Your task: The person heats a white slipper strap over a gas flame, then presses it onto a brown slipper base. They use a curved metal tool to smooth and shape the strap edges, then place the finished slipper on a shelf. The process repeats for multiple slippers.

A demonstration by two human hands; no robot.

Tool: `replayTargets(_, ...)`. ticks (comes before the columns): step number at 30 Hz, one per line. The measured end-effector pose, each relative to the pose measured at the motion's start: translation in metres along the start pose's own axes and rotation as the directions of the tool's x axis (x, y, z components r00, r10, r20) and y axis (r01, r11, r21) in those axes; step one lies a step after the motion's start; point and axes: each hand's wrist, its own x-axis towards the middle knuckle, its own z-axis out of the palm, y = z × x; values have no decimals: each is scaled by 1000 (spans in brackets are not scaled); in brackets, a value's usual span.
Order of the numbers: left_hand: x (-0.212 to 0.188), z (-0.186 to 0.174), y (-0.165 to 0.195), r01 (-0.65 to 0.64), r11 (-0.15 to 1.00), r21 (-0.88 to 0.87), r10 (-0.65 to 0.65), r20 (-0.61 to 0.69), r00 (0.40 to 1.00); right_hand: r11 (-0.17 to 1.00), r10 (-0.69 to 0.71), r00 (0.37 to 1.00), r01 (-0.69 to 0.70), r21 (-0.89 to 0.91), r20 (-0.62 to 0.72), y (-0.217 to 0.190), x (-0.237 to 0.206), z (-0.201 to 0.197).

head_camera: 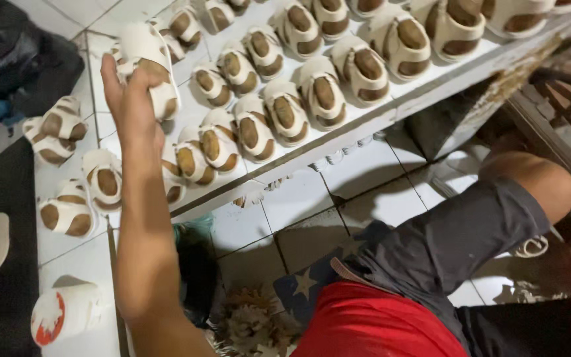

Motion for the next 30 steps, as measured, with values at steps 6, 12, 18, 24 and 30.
replayTargets(6,43,-2,-57,286,578,764,-219,-193,956,994,-87,996,88,68,-18,22,1,-4)
replayTargets(12,49,-6,-85,75,265,961,-150,-35,988,998,58,995,-58,4,-84,-13,-21,9)
replayTargets(18,45,-20,-73,-68,384,921,-79,106,991,972,64,993,-85,-218,-102,-31,-29,15)
replayTargets(24,43,-52,-66,-318,17,948,213,307,927,932,28,992,-70,-357,-122,-34,-36,11)
replayTargets(30,50,-67,-64,-410,-72,909,43,414,909,885,95,988,-140,-443,-124,-30,-48,-6)
